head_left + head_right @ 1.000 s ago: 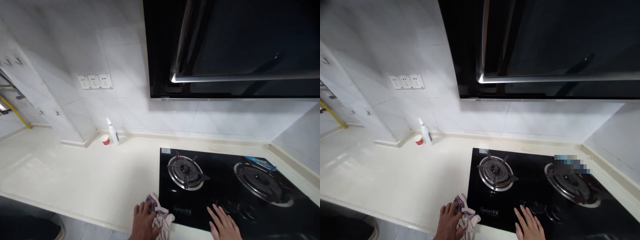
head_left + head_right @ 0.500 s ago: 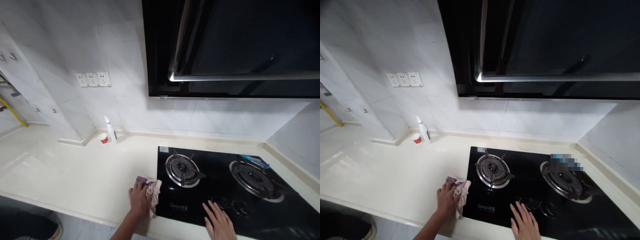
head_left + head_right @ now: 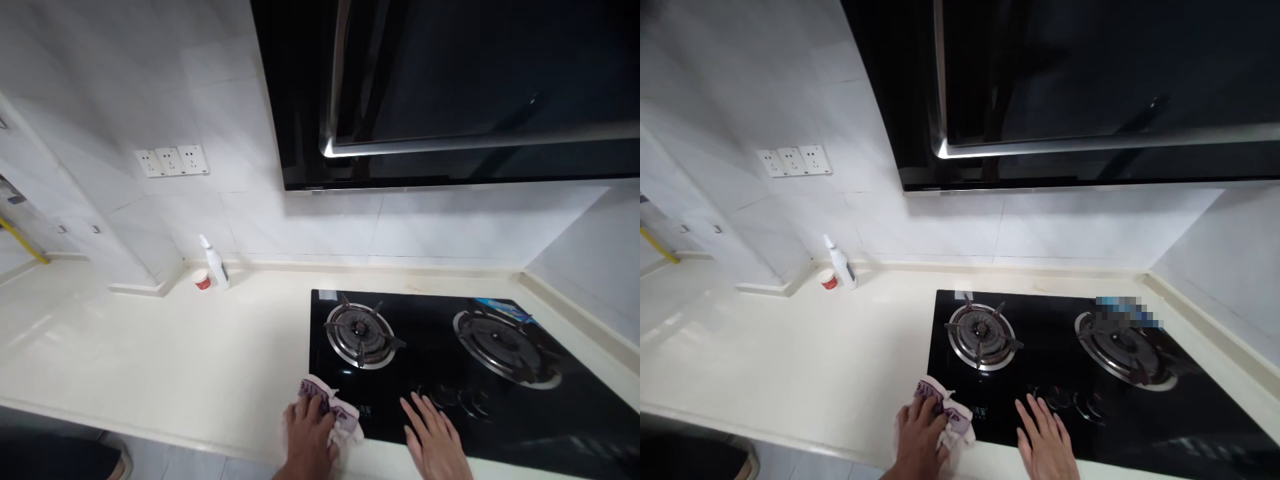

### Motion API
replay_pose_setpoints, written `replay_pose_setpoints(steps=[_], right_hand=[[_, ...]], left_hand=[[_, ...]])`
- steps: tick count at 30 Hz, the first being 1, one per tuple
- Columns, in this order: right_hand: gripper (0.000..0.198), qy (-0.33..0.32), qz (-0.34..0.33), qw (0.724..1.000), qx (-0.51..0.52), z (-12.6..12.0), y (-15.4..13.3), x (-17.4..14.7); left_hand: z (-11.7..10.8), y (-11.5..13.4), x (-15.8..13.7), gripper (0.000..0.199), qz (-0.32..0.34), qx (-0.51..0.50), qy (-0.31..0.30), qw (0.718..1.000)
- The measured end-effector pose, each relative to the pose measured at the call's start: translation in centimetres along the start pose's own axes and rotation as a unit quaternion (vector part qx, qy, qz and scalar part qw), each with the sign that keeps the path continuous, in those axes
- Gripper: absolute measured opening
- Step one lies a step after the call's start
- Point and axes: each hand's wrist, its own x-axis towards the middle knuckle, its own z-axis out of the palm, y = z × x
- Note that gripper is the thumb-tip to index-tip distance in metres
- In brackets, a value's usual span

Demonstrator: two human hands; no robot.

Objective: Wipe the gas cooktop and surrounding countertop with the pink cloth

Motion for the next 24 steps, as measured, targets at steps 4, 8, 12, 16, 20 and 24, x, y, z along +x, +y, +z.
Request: replay_pose_setpoints(steps=[4,8,12,16,20,24], right_hand=[[0.051,-0.018,0.006,1.000,-0.002,-0.1,0.0,0.1],[0.050,-0.038,0.012,0.999,-0.007,-0.3,0.1,0.1],[0.049,-0.046,-0.009,0.999,-0.015,-0.5,0.4,0.1],[0.049,-0.032,0.004,0.999,-0.019,-0.3,0.4,0.1],[0.050,-0.007,0.007,1.000,-0.012,0.1,0.2,0.1],[0.052,-0.005,0.001,1.000,-0.005,0.1,0.1,0.1]], left_hand=[[-0.3,3.9,3.7,0.037,0.049,0.020,-0.035,0.998],[1.0,7.7,5.8,0.038,0.167,0.028,-0.026,0.985],[2.1,8.8,6.3,0.040,0.204,-0.003,0.004,0.979],[2.4,5.6,4.0,0.047,0.183,-0.030,0.023,0.982],[2.1,-0.5,-0.3,0.051,0.072,-0.007,0.039,0.997],[0.3,-5.9,-3.3,0.034,-0.084,0.060,0.097,0.990]])
